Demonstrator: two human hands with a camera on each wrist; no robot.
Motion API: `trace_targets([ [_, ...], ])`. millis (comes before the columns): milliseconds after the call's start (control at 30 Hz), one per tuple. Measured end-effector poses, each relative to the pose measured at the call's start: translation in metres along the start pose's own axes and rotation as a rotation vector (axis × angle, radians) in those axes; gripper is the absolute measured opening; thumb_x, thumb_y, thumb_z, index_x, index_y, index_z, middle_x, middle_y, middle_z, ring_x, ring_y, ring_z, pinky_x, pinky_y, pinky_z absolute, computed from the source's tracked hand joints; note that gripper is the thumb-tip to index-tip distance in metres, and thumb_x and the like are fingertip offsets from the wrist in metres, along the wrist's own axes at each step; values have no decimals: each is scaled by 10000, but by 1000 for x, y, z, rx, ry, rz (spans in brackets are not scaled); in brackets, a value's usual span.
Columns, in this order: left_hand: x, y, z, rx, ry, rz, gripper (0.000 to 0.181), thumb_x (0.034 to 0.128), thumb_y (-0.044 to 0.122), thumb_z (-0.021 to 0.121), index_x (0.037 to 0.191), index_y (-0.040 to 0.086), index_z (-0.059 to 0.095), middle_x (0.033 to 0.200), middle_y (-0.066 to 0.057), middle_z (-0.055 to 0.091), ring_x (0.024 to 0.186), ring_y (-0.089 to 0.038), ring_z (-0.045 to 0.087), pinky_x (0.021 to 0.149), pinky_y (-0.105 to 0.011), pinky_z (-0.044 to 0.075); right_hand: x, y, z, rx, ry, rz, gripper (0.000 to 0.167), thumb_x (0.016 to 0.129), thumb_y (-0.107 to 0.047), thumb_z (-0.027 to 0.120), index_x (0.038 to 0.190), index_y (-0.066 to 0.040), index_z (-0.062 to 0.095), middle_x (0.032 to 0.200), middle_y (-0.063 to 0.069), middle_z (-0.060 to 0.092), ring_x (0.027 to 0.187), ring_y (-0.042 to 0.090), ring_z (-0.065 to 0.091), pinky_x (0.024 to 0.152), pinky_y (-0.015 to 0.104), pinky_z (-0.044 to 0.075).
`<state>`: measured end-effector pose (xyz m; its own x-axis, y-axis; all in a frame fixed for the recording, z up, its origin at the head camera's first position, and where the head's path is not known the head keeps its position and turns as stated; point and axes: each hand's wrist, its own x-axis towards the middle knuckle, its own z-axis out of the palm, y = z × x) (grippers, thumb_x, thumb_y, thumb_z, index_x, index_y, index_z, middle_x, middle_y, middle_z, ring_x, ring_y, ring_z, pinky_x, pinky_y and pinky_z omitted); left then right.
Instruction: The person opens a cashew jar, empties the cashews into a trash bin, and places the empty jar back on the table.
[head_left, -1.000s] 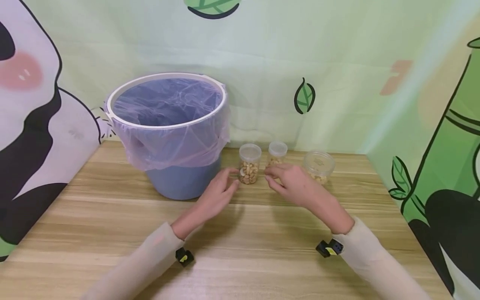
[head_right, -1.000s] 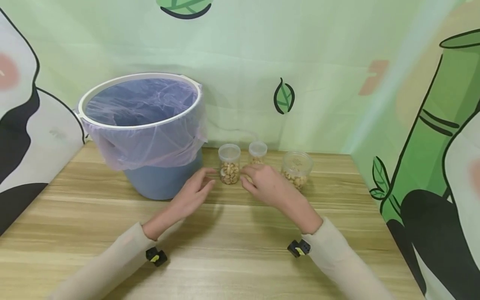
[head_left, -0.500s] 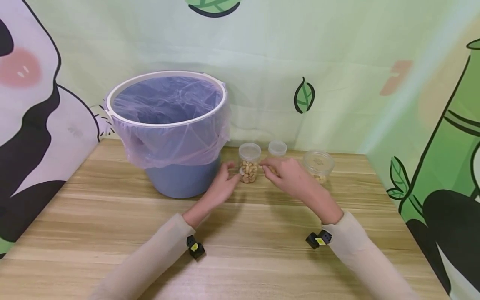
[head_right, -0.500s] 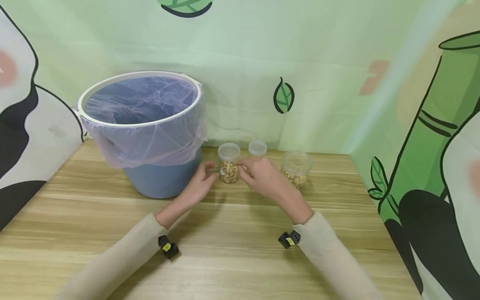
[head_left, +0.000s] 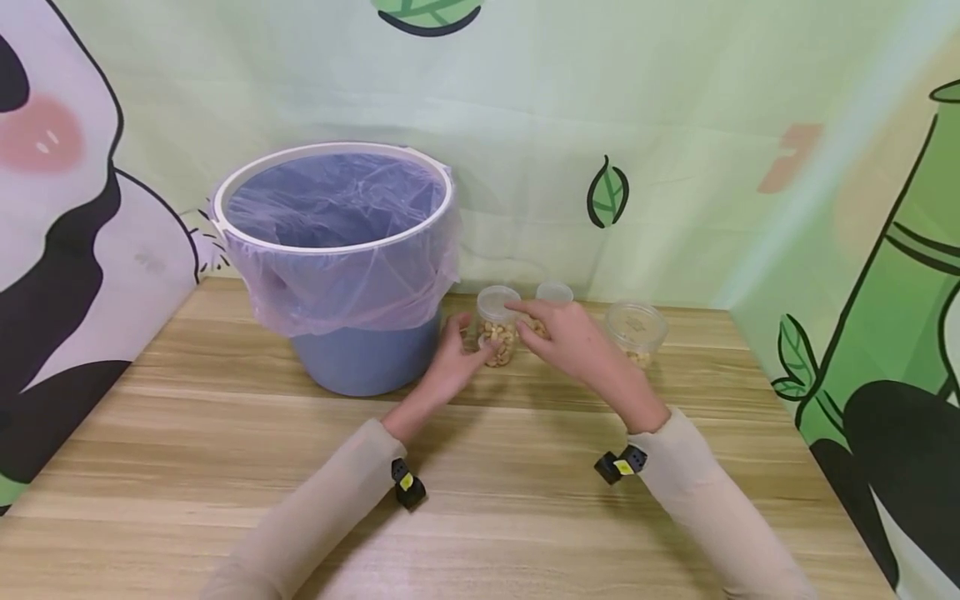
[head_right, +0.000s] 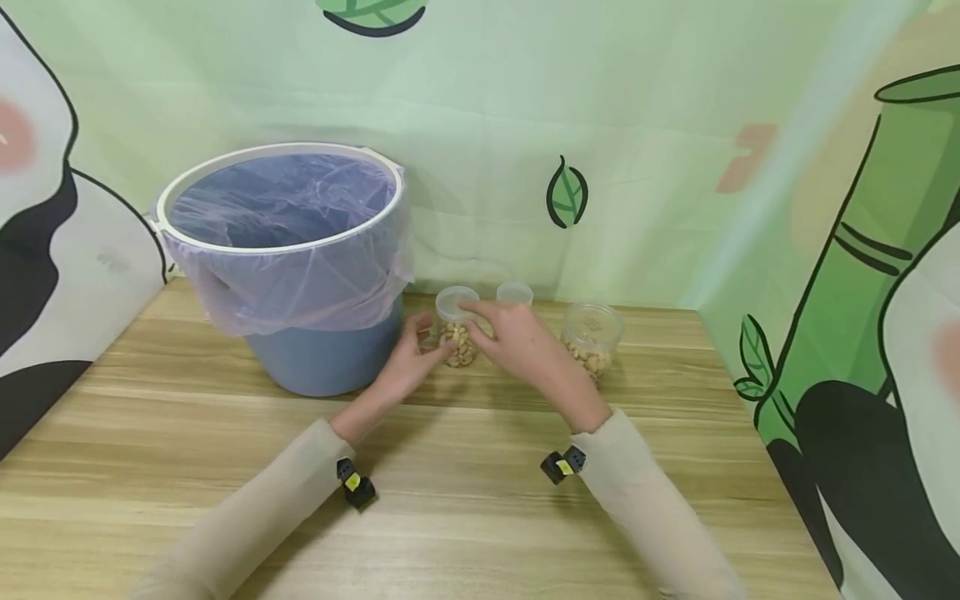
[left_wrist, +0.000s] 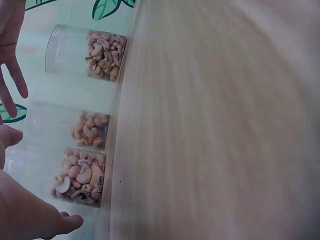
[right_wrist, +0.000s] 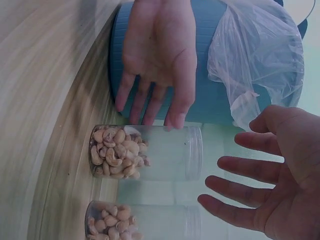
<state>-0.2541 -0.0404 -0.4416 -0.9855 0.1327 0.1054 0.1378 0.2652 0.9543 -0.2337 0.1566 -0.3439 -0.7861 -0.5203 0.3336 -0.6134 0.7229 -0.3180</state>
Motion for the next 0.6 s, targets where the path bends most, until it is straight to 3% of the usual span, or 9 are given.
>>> trace_targets([
  [133, 4, 0, 4, -23, 19, -15, 811, 942, 269, 733, 1533, -23, 260, 1563, -279, 317, 1448, -413, 323, 1172, -553, 304, 7, 1, 1, -2, -5, -5, 381, 1015, -194, 603, 1381, -92, 632, 866, 86, 683, 502, 102, 394, 522, 296, 428],
  [267, 10, -1, 8, -38, 39, -24, 869, 902, 262, 786, 1537, -20, 264, 1547, -288, 336, 1432, -421, 351, 1161, -542, 328, 12, 1, 1, 11, -22, 5, 398, 1023, -198, 592, 1410, -107, 611, 824, 92, 677, 538, 127, 449, 555, 322, 456],
  [333, 14, -3, 9, -57, 48, -9, 861, 888, 234, 799, 1529, -16, 282, 1538, -289, 349, 1427, -419, 357, 1161, -538, 329, 15, 0, 0, 13, -25, 5, 402, 1028, -207, 585, 1420, -120, 604, 881, 110, 707, 536, 133, 467, 592, 347, 478],
  [500, 24, -8, 12, -108, 64, 27, 861, 858, 170, 825, 1538, 46, 312, 1539, -252, 375, 1433, -385, 354, 1165, -538, 312, 22, -1, -1, 11, -32, 0, 410, 1032, -219, 581, 1433, -131, 591, 1292, 153, 680, 467, 113, 449, 778, 395, 531],
  [600, 27, -8, 14, -113, 51, 27, 878, 847, 158, 833, 1548, 78, 310, 1540, -225, 398, 1426, -360, 378, 1167, -518, 321, 26, -1, -1, 15, -47, 13, 414, 1035, -219, 576, 1438, -124, 584, 1342, 151, 654, 434, 101, 397, 794, 395, 530],
])
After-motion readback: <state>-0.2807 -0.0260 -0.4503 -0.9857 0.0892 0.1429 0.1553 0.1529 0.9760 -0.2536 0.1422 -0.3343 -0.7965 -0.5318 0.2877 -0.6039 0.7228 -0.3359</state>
